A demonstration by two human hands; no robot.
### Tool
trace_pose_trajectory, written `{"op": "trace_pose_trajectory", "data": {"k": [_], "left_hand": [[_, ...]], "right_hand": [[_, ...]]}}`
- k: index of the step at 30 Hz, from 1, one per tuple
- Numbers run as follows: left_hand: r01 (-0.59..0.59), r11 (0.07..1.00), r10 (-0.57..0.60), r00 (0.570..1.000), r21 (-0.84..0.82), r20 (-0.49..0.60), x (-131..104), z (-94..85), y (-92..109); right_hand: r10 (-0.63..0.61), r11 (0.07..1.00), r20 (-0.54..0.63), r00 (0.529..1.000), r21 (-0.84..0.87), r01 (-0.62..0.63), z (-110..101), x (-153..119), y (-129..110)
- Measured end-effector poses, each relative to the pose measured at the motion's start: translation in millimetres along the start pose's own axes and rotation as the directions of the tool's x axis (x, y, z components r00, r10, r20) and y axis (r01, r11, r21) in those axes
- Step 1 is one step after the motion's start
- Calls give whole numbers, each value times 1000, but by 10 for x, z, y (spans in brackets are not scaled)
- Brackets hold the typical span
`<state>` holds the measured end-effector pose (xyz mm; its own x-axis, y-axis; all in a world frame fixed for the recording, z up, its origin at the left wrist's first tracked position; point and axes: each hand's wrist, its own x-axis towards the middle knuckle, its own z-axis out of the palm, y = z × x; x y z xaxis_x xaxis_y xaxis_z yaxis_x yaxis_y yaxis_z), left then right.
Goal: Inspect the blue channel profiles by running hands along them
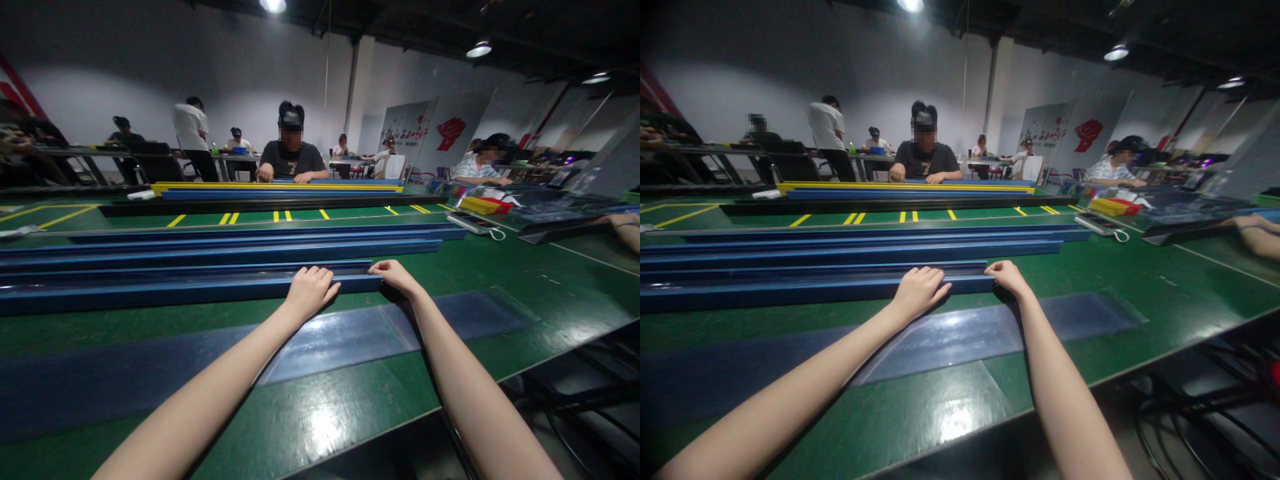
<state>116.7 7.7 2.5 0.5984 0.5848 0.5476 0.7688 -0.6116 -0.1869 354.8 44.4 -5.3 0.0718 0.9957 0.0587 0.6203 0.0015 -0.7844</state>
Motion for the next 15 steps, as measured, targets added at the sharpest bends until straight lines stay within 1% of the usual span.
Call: {"op": "trace_pose_trajectory", "data": {"k": [3, 7, 10, 11, 13, 15], "left_hand": [[-1, 1000, 1, 1000, -3, -3, -3, 6, -2], [-1, 1000, 1, 1000, -17, -11, -8, 22, -7], [0, 1000, 0, 1000, -16, -9, -10, 37, -13], [-1, 1000, 1, 1000, -15, -6, -9, 41, -16], [-4, 1000, 4, 1000, -17, 2, -8, 43, -20], [-3, 1000, 3, 1000, -25, 14, -4, 34, -22]], "right_hand": [[20, 1000, -25, 999, 19, -19, -16, -10, -20], [49, 998, -91, 995, 33, -47, -77, -22, -59], [31, 999, -115, 993, 24, -28, -127, -76, -149], [-7, 1000, -116, 993, 7, 8, -137, -107, -193], [-132, 990, -85, 988, -56, 128, -139, -184, -295], [-247, 961, -40, 968, -137, 239, -114, -267, -398]]}}
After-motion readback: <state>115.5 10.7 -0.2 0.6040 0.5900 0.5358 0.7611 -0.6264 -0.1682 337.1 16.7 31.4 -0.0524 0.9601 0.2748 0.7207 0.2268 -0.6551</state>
